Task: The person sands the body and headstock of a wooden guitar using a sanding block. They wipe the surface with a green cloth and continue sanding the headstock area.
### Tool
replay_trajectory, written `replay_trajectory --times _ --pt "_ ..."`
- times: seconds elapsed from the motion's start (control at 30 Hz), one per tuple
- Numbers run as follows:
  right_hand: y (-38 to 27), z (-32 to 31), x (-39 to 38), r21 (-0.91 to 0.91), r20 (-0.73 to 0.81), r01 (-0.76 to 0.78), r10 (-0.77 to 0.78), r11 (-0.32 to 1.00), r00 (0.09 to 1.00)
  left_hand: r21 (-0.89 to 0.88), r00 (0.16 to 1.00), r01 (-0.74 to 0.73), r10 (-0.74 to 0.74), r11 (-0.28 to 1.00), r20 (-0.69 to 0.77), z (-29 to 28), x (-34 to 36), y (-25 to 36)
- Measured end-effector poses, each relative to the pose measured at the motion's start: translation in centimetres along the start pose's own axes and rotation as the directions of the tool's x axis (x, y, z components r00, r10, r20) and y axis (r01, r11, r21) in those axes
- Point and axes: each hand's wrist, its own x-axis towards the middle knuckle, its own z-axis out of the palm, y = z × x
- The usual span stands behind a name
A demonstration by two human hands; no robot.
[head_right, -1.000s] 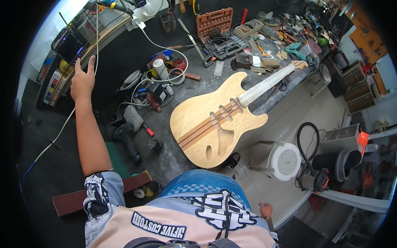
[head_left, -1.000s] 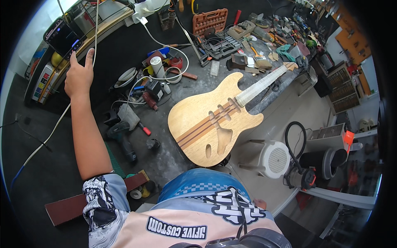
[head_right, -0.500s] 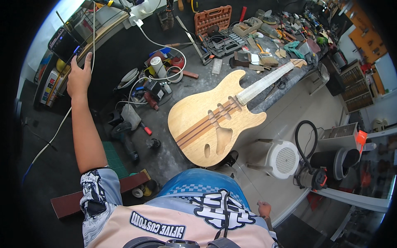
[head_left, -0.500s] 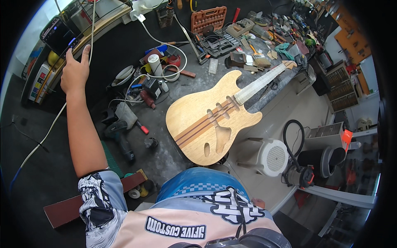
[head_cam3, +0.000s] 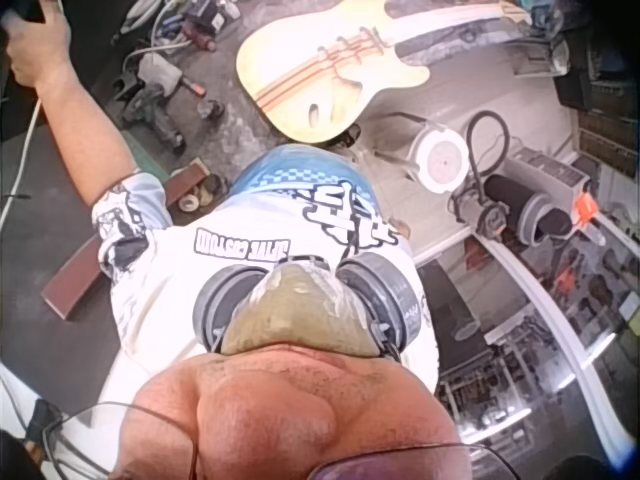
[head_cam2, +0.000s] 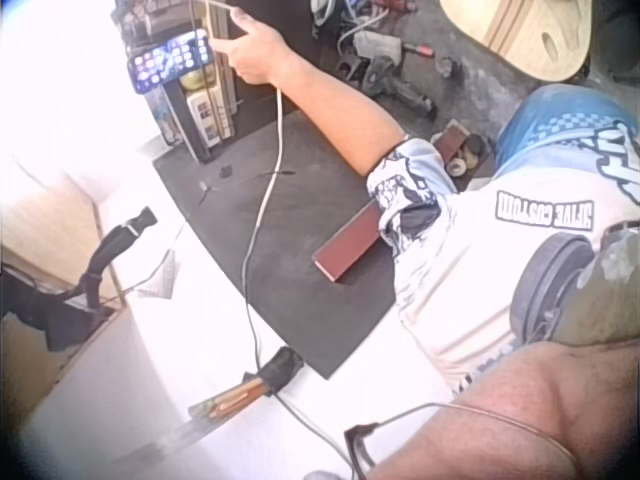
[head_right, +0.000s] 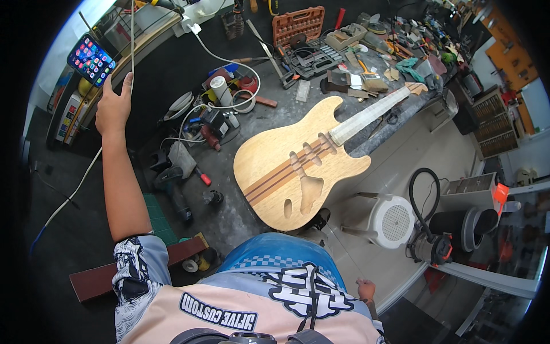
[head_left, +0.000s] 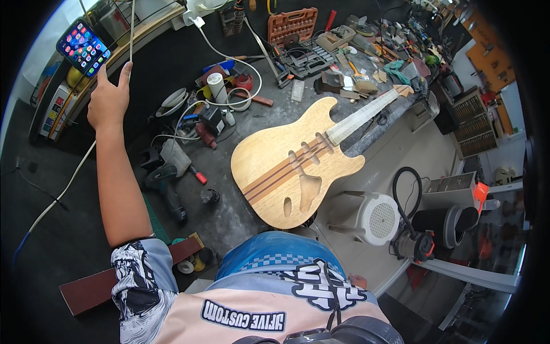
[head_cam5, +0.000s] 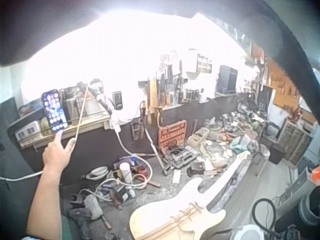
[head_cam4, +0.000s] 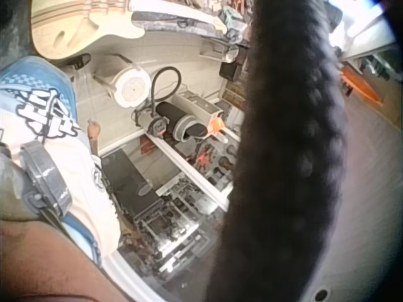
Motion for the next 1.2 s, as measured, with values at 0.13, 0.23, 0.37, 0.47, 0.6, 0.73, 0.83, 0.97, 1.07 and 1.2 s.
replay_trajectory --times 0.13,0.23,0.37,0.47,0.6,0.73,0.83,0.97,1.07,1.2 --pt "-0.6 0.3 -0.2 0.032 0.012 0.009 -0.009 0.999 1.0 0.018 0.999 -0.026 0.026 1.0 -0.03 -1.1 -0.7 0.4" --pt "-0.6 0.2 0.0 -0.043 -0.027 -0.01 0.009 0.999 1.0 -0.063 0.976 -0.15 0.137 0.987 -0.169 -1.4 -2.5 1.6" --pt "-3.1 -1.3 0.3 0.074 -0.092 0.06 -0.054 0.995 0.994 -0.212 0.782 -0.553 0.415 0.806 -0.464 -1.1 -9.0 5.9" --pt "-5.8 -2.8 2.1 0.122 -0.169 0.118 -0.096 0.985 0.981 -0.463 0.717 -0.696 0.556 0.549 -0.42 2.7 -15.7 9.1" --pt "-15.6 -5.4 1.1 0.147 -0.138 0.372 -0.354 0.916 0.925 -0.586 0.676 -0.606 0.736 0.537 -0.024 8.9 -23.8 10.9" --pt "-23.9 -7.5 -1.5 0.187 -0.068 0.424 -0.419 0.886 0.905 -0.568 0.57 -0.544 0.769 0.618 0.29 14.5 -28.2 11.2" --pt "-28.1 -8.3 -2.9 0.162 -0.047 0.462 -0.461 0.872 0.886 -0.508 0.481 -0.58 0.771 0.636 0.416 16.3 -30.3 12.8" --pt "-30.8 -8.7 -0.5 0.112 0.01 0.558 -0.563 0.822 0.827 -0.499 0.405 -0.561 0.744 0.661 0.531 17.7 -32.1 17.4" --pt "-32.6 -9.9 3.2 0.071 0.084 0.656 -0.66 0.751 0.746 -0.487 0.386 -0.59 0.755 0.643 0.53 19.1 -33.0 21.2" --pt "-36.6 -12.4 7.3 0.075 0.102 0.664 -0.668 0.744 0.737 -0.531 0.377 -0.577 0.779 0.62 0.5 19.5 -34.7 25.6"
